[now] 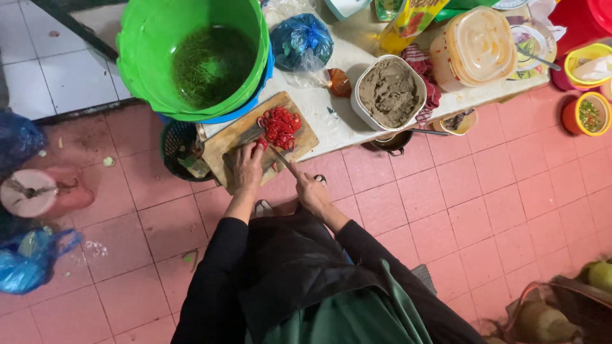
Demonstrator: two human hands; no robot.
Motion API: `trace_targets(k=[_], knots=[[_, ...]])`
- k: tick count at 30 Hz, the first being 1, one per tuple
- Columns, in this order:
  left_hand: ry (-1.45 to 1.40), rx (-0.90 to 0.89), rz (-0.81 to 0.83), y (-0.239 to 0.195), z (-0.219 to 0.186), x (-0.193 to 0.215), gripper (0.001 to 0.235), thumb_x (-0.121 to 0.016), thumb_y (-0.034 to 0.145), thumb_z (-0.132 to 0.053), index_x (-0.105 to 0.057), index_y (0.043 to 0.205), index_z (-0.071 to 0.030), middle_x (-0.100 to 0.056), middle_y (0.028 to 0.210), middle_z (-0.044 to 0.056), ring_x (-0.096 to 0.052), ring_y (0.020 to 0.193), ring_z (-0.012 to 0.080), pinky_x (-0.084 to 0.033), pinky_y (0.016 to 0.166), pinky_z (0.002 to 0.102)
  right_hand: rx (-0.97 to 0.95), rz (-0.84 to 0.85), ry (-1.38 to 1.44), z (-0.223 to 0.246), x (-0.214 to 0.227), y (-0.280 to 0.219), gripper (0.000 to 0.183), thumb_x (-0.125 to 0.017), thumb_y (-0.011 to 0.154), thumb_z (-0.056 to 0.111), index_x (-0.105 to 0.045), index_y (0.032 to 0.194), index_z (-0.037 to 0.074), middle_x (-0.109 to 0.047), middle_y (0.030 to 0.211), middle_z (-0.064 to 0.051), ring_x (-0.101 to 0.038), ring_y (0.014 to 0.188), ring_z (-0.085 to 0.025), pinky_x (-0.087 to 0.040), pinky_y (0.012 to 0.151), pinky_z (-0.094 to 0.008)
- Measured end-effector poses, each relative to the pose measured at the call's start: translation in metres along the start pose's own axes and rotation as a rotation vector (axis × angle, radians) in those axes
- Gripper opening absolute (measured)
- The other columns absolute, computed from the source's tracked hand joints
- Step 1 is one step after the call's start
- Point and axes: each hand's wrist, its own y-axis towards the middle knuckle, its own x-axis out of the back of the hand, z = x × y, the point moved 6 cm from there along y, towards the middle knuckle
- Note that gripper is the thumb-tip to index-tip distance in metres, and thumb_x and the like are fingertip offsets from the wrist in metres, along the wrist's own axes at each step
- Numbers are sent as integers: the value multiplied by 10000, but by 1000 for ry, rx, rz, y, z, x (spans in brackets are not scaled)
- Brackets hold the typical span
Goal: The recorder chops red chilies, adds them to a cooking pan on a stove, mixes a white powder with water to add to the pan, and then sorts through a large basket of fresh chilies.
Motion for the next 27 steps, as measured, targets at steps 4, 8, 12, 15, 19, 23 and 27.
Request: trace_targets(k=[4,8,12,15,19,23,27], knots=[[-28,28,-17,8,3,8,284,-629,962,-53,-704,1221,-139,-628,1245,74,-610,1110,339,-515,913,451,130,221,-140,-20,-9,-6,685,-553,934,144,-349,1576,269,-664,890,-158,-682,737,-387,-551,619,-521],[-13,-44,-75,10,-16,25,259,-675,925,-142,-704,1177,-88,-620,1235,88,-593,1105,343,-496,960,472,96,149,-177,-23,1,12,777,-527,912,73,-292,1634,238,-638,904,-150,-672,729,-378,-567,646,-504],[92,65,-147,17,-20,31,187,-732,937,-280,-730,1083,-163,-670,1158,18,-604,1046,282,-446,1001,493,222,0,-228,4,11,32,783,-523,896,69,-280,1617,256,-639,910,-137,-674,738,-359,-563,571,-475],[112,158,-202,16,-12,18,121,-733,954,-274,-720,1014,-170,-675,1100,6,-624,1049,261,-437,1040,472,179,150,-300,20,15,38,807,-510,900,34,-289,1633,290,-626,895,-136,-688,732,-327,-555,559,-495],[87,215,-150,18,-7,16,121,-729,973,-254,-724,1013,-141,-664,1089,36,-631,1050,275,-450,993,454,174,92,-306,24,19,43,826,-523,883,40,-283,1621,324,-631,916,-126,-688,748,-318,-553,539,-469],[53,156,-206,21,-16,27,153,-713,977,-237,-754,1104,-162,-659,1077,17,-631,1039,258,-458,948,443,190,123,-352,16,14,47,851,-538,867,50,-270,1634,305,-632,946,-133,-683,731,-322,-558,553,-457],[97,233,-182,27,-12,23,181,-764,929,-340,-758,1019,-184,-659,1013,2,-616,937,262,-446,834,457,192,151,-330,13,15,49,848,-548,862,63,-277,1632,291,-629,934,-133,-674,705,-322,-560,611,-469]])
